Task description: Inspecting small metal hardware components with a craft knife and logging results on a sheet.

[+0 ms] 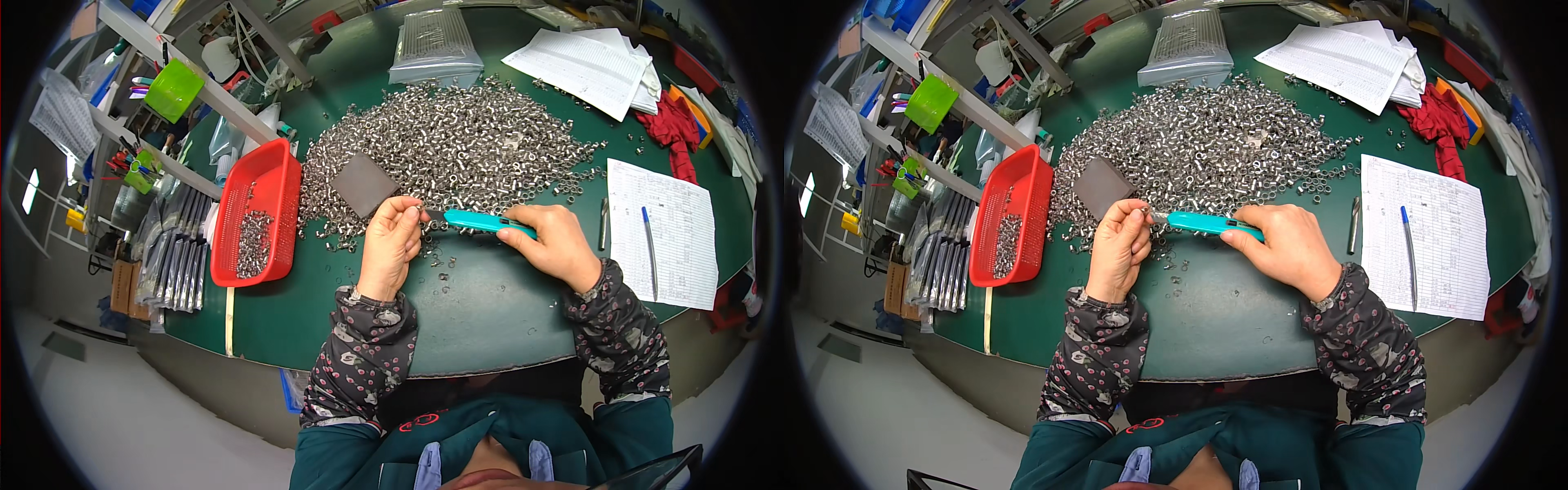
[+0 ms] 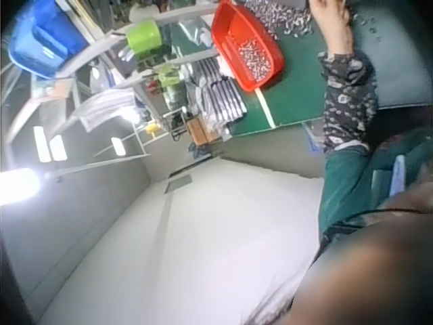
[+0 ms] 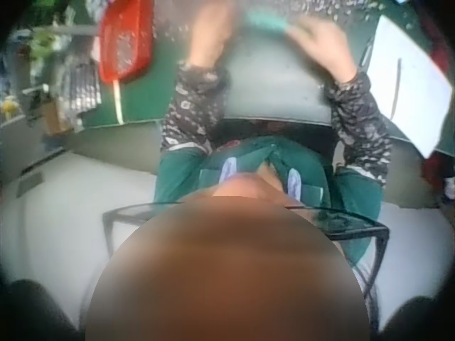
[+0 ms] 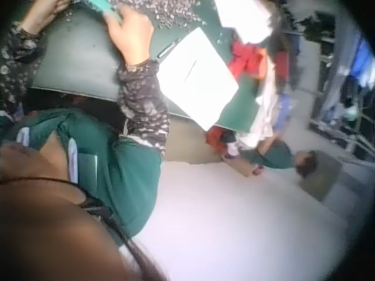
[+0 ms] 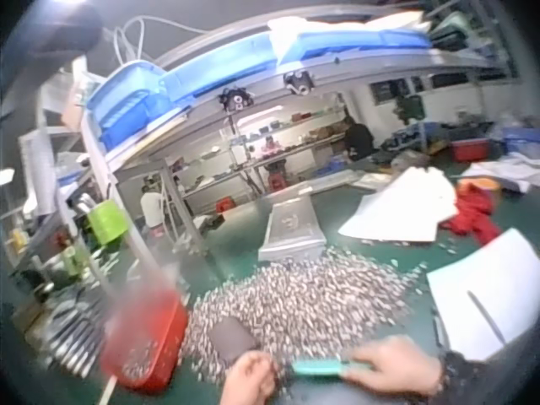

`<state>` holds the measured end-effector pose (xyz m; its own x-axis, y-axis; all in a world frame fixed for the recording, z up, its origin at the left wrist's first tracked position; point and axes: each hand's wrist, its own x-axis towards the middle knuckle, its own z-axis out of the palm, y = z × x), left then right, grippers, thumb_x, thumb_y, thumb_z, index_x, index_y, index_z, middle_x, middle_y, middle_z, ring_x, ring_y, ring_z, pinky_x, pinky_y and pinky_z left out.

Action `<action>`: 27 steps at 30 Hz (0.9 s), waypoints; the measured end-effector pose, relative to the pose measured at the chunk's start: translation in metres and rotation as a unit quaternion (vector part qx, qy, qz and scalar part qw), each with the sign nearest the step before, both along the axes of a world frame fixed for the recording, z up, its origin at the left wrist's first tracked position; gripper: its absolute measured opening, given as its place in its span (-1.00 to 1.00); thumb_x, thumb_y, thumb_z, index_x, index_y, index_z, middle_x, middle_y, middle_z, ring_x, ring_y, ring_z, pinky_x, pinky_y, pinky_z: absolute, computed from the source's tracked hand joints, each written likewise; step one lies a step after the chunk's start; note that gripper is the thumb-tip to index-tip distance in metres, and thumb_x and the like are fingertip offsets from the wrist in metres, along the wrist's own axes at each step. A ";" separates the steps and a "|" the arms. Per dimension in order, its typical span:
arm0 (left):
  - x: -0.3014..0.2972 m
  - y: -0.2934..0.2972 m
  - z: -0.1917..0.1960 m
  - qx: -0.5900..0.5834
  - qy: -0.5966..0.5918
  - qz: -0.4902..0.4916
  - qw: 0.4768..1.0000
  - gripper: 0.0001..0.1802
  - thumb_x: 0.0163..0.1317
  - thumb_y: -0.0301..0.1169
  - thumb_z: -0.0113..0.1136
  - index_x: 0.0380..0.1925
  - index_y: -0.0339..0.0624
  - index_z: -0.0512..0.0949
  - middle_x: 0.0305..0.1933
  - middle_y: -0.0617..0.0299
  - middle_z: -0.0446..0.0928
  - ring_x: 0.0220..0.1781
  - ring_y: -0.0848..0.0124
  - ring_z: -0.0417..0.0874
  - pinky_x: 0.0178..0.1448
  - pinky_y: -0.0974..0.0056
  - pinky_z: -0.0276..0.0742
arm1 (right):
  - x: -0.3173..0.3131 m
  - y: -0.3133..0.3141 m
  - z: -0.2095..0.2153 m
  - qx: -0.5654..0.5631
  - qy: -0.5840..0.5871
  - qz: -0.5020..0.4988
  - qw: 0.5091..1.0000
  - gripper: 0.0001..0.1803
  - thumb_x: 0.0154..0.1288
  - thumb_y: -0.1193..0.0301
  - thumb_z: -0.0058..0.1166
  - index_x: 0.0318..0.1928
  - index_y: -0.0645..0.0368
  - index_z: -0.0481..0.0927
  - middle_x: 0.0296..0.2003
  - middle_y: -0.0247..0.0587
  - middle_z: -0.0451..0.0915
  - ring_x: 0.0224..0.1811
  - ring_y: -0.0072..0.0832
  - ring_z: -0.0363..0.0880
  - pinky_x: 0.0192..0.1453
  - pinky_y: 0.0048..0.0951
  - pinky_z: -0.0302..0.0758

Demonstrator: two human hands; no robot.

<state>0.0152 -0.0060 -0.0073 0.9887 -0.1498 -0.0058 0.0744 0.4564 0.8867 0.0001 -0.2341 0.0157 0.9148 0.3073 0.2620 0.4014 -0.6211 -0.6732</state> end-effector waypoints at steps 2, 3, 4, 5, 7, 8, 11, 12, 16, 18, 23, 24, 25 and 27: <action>0.000 0.000 0.000 0.012 -0.002 0.000 1.000 -0.87 0.20 -0.44 0.00 -0.26 -0.21 0.38 -0.45 0.29 0.44 -0.70 0.74 0.14 -0.70 0.63 0.01 | 0.000 0.000 0.000 -0.003 -0.001 0.002 1.000 -0.71 0.05 0.18 0.02 -0.44 0.17 0.55 -0.62 -0.07 0.48 -0.55 -0.13 0.45 -0.48 -0.25 0.32; -0.001 -0.001 0.000 0.012 -0.002 -0.001 1.000 -0.87 0.20 -0.44 0.00 -0.26 -0.21 0.38 -0.45 0.29 0.44 -0.70 0.74 0.14 -0.70 0.63 0.01 | 0.000 0.000 0.000 -0.003 -0.001 0.002 1.000 -0.71 0.05 0.18 0.02 -0.44 0.17 0.55 -0.62 -0.07 0.48 -0.55 -0.13 0.45 -0.48 -0.25 0.32; -0.001 -0.001 -0.001 0.020 -0.009 -0.001 1.000 -0.87 0.20 -0.45 0.00 -0.27 -0.22 0.38 -0.45 0.29 0.44 -0.70 0.74 0.14 -0.70 0.63 0.00 | 0.000 0.000 0.000 -0.003 0.007 0.007 1.000 -0.71 0.06 0.18 0.02 -0.44 0.17 0.55 -0.61 -0.06 0.48 -0.55 -0.13 0.45 -0.48 -0.24 0.32; -0.001 -0.001 -0.001 0.029 -0.016 -0.001 0.999 -0.87 0.20 -0.45 0.00 -0.27 -0.22 0.38 -0.45 0.29 0.44 -0.70 0.74 0.13 -0.70 0.62 -0.01 | 0.000 0.000 0.001 -0.003 0.015 0.012 1.000 -0.71 0.06 0.18 0.02 -0.44 0.17 0.55 -0.60 -0.06 0.49 -0.55 -0.13 0.45 -0.48 -0.24 0.32; 0.000 0.001 -0.002 0.036 -0.018 -0.001 0.999 -0.87 0.20 -0.45 0.00 -0.27 -0.23 0.38 -0.46 0.29 0.44 -0.70 0.75 0.13 -0.70 0.62 -0.01 | -0.001 0.000 0.001 -0.009 -0.002 0.002 1.000 -0.71 0.05 0.18 0.03 -0.44 0.17 0.55 -0.60 -0.08 0.49 -0.54 -0.15 0.45 -0.48 -0.24 0.33; 0.000 0.001 -0.003 0.042 -0.021 -0.001 0.999 -0.88 0.19 -0.46 0.00 -0.28 -0.24 0.38 -0.47 0.28 0.45 -0.71 0.75 0.13 -0.71 0.62 -0.01 | -0.002 0.001 0.001 -0.015 -0.019 -0.007 1.000 -0.71 0.04 0.18 0.04 -0.43 0.18 0.55 -0.59 -0.09 0.49 -0.54 -0.16 0.46 -0.48 -0.24 0.34; 0.002 0.002 -0.007 0.007 -0.016 0.004 1.000 -0.90 0.20 -0.47 -0.01 -0.30 -0.24 0.39 -0.47 0.24 0.46 -0.70 0.74 0.14 -0.71 0.62 0.00 | -0.006 0.007 -0.004 -0.039 -0.147 -0.043 0.987 -0.72 0.02 0.21 0.08 -0.40 0.17 0.54 -0.59 -0.15 0.48 -0.53 -0.22 0.47 -0.48 -0.27 0.35; 0.002 0.002 -0.006 0.007 -0.016 0.003 1.000 -0.90 0.20 -0.47 -0.01 -0.30 -0.24 0.39 -0.47 0.24 0.46 -0.70 0.74 0.14 -0.71 0.62 0.00 | -0.008 0.008 -0.003 -0.039 -0.147 -0.043 0.987 -0.72 0.02 0.21 0.08 -0.40 0.17 0.54 -0.59 -0.15 0.48 -0.53 -0.22 0.47 -0.48 -0.27 0.35; 0.003 0.002 -0.006 -0.028 0.010 0.016 0.999 -0.91 0.20 -0.47 -0.02 -0.32 -0.24 0.40 -0.45 0.20 0.47 -0.70 0.72 0.15 -0.70 0.62 0.02 | -0.007 0.007 -0.001 -0.033 -0.198 -0.066 0.977 -0.74 -0.01 0.27 0.12 -0.36 0.18 0.53 -0.56 -0.17 0.49 -0.51 -0.25 0.48 -0.48 -0.33 0.37; 0.002 0.003 -0.006 -0.035 0.017 0.016 0.999 -0.91 0.21 -0.47 -0.03 -0.33 -0.24 0.40 -0.44 0.19 0.47 -0.70 0.71 0.16 -0.70 0.62 0.03 | -0.006 0.005 -0.002 -0.031 -0.165 -0.057 0.984 -0.75 -0.01 0.30 0.13 -0.35 0.20 0.54 -0.53 -0.14 0.51 -0.50 -0.23 0.49 -0.45 -0.35 0.39; 0.001 0.002 -0.004 -0.025 0.013 0.020 0.999 -0.92 0.20 -0.47 -0.02 -0.33 -0.24 0.41 -0.43 0.21 0.47 -0.70 0.72 0.16 -0.70 0.62 0.03 | -0.005 0.005 -0.001 -0.018 -0.083 -0.027 0.996 -0.74 0.01 0.28 0.11 -0.35 0.22 0.55 -0.54 -0.10 0.51 -0.52 -0.21 0.49 -0.47 -0.33 0.38; 0.002 0.002 -0.005 -0.025 0.013 0.020 0.999 -0.92 0.20 -0.47 -0.02 -0.33 -0.24 0.41 -0.43 0.21 0.47 -0.70 0.72 0.16 -0.70 0.62 0.03 | -0.005 0.005 0.000 -0.011 -0.065 -0.022 0.998 -0.73 0.01 0.28 0.10 -0.35 0.23 0.55 -0.55 -0.09 0.51 -0.53 -0.20 0.49 -0.47 -0.32 0.38; 0.002 0.002 -0.007 -0.026 0.008 0.016 1.000 -0.92 0.20 -0.47 -0.02 -0.33 -0.24 0.41 -0.43 0.21 0.47 -0.70 0.72 0.15 -0.71 0.62 0.03 | -0.005 0.004 -0.001 -0.011 -0.065 -0.022 0.998 -0.73 0.01 0.28 0.10 -0.35 0.23 0.55 -0.55 -0.09 0.51 -0.53 -0.20 0.49 -0.47 -0.32 0.38; 0.002 0.003 -0.008 -0.027 0.003 0.012 1.000 -0.91 0.20 -0.47 -0.01 -0.33 -0.24 0.41 -0.43 0.21 0.47 -0.70 0.72 0.15 -0.71 0.62 0.03 | -0.005 0.004 -0.002 -0.015 -0.066 -0.002 0.998 -0.73 0.01 0.28 0.10 -0.35 0.23 0.54 -0.56 -0.08 0.50 -0.53 -0.19 0.49 -0.48 -0.32 0.37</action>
